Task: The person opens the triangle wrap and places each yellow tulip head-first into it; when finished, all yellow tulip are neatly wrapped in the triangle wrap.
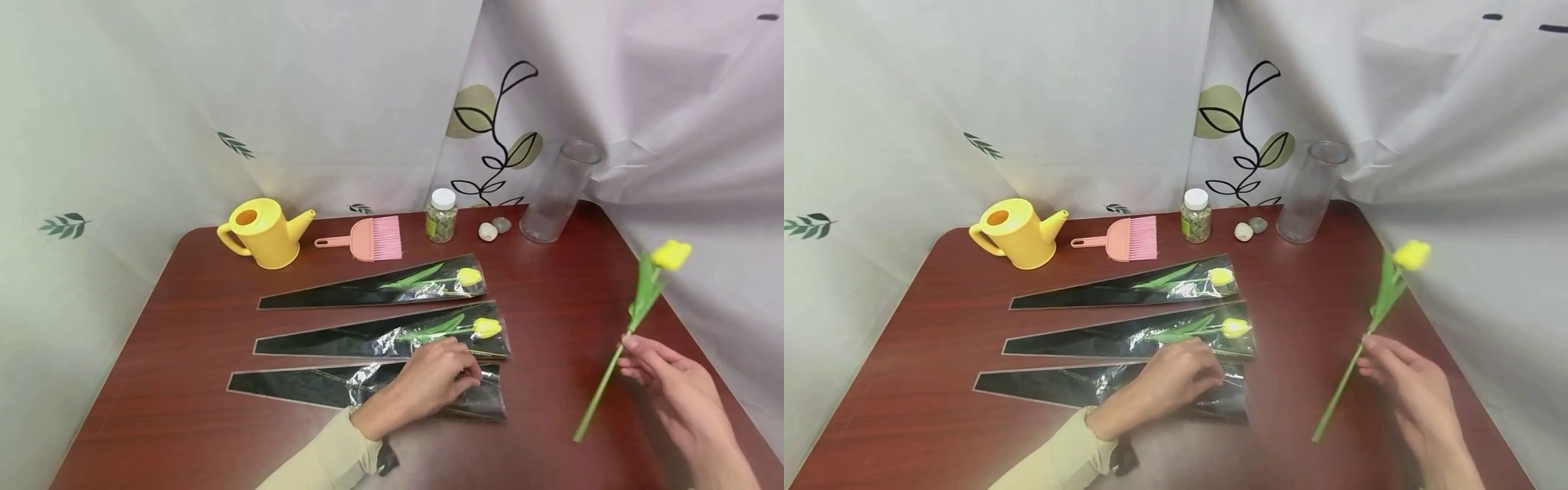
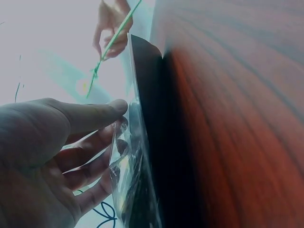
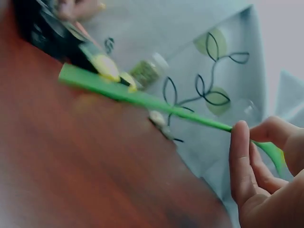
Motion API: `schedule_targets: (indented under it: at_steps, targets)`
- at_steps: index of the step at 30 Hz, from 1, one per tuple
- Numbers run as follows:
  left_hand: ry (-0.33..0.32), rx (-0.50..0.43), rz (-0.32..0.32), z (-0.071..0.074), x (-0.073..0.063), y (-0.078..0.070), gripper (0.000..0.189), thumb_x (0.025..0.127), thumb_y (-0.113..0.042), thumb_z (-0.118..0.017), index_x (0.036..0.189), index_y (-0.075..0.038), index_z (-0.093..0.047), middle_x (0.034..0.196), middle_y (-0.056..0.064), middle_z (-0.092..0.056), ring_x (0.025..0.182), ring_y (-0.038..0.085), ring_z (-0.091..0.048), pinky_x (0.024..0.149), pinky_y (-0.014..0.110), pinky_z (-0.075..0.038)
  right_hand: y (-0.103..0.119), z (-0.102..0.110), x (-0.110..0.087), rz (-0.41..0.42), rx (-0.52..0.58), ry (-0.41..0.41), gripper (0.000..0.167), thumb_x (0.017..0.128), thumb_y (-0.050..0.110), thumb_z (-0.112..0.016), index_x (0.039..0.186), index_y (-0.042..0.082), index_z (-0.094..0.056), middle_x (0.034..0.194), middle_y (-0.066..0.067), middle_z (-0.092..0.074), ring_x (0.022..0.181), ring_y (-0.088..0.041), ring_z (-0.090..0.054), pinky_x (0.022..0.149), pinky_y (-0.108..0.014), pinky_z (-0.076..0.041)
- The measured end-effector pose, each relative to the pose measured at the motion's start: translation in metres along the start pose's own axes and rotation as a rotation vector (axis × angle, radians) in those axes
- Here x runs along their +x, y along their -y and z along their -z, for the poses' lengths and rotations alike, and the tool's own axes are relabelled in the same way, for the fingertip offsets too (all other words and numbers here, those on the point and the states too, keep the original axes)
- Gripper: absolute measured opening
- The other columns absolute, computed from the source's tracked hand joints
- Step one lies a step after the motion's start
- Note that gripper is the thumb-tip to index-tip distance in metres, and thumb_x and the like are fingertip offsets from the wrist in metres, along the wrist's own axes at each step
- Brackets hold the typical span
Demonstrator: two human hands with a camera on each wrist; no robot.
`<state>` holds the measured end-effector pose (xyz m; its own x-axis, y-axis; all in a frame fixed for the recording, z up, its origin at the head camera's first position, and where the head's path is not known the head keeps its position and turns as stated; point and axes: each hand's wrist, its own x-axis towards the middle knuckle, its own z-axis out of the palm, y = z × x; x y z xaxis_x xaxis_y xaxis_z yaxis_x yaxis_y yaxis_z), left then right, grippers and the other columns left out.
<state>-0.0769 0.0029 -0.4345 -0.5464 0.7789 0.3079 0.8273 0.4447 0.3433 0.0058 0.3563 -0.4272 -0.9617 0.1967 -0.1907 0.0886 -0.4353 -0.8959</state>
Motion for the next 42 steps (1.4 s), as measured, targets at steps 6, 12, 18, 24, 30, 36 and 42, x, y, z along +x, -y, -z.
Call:
schedule_targets:
  at_steps: [6,12,18,24,30,36,42]
  targets:
    - [-0.03,-0.008,0.001,0.001,0.001,0.001,0.005,0.086,-0.028,-0.077,0.088,-0.024,-0.075,0.087,-0.017,-0.064,0.083,-0.001,-0.054,0.071,0.014,-0.045,-0.015,-0.01,-0.022,0.086,0.01,-0.058,0.021,0.097,-0.007,-0.053,0.105,-0.001,-0.071,0.1,-0.007,-0.073,0.081,-0.019,-0.071,0.075,-0.029,-0.055]
    - [-0.043,-0.017,-0.01,0.002,0.0,0.001,0.006,0.087,-0.029,-0.075,0.089,-0.023,-0.074,0.088,-0.016,-0.064,0.083,-0.001,-0.054,0.072,0.015,-0.045,-0.023,-0.022,-0.033,0.128,-0.001,-0.1,0.02,0.096,-0.008,-0.054,0.107,-0.001,-0.07,0.099,-0.009,-0.072,0.078,-0.02,-0.07,0.075,-0.029,-0.055]
    - [-0.064,-0.024,-0.017,0.0,0.0,0.001,0.006,0.088,-0.029,-0.075,0.09,-0.023,-0.075,0.087,-0.016,-0.064,0.082,-0.001,-0.053,0.073,0.014,-0.045,-0.03,-0.036,-0.033,0.081,-0.03,-0.124,0.016,0.096,-0.003,-0.058,0.107,0.001,-0.07,0.099,-0.008,-0.073,0.077,-0.019,-0.07,0.074,-0.029,-0.055]
    - [-0.072,-0.032,-0.016,-0.001,0.002,0.001,0.005,0.087,-0.028,-0.076,0.089,-0.024,-0.075,0.086,-0.016,-0.063,0.082,-0.001,-0.053,0.071,0.014,-0.045,-0.038,-0.047,-0.033,0.104,-0.016,-0.153,0.015,0.093,-0.004,-0.062,0.106,-0.003,-0.069,0.096,-0.011,-0.072,0.073,-0.02,-0.07,0.069,-0.03,-0.056]
    - [-0.083,-0.037,-0.008,-0.001,0.003,0.001,0.005,0.087,-0.028,-0.076,0.089,-0.023,-0.075,0.086,-0.016,-0.063,0.081,-0.001,-0.053,0.071,0.015,-0.045,-0.055,-0.069,-0.037,0.075,-0.04,-0.197,0.013,0.092,0.0,-0.066,0.103,-0.005,-0.07,0.089,-0.011,-0.072,0.067,-0.018,-0.068,0.061,-0.03,-0.056]
    - [-0.087,-0.027,-0.01,-0.003,0.003,0.001,0.006,0.087,-0.028,-0.076,0.09,-0.023,-0.075,0.086,-0.016,-0.063,0.081,-0.001,-0.053,0.073,0.014,-0.045,-0.077,-0.1,-0.043,-0.095,-0.15,-0.239,0.022,0.089,0.015,-0.073,0.104,-0.001,-0.073,0.092,-0.007,-0.073,0.06,-0.011,-0.062,0.054,-0.025,-0.053]
    - [-0.089,-0.019,-0.021,-0.003,0.003,0.0,0.006,0.087,-0.028,-0.076,0.09,-0.023,-0.075,0.088,-0.016,-0.063,0.082,-0.001,-0.053,0.075,0.015,-0.045,-0.091,-0.12,-0.044,-0.257,-0.259,-0.232,0.036,0.084,0.027,-0.078,0.107,0.0,-0.073,0.098,-0.007,-0.073,0.057,-0.008,-0.057,0.05,-0.022,-0.049]
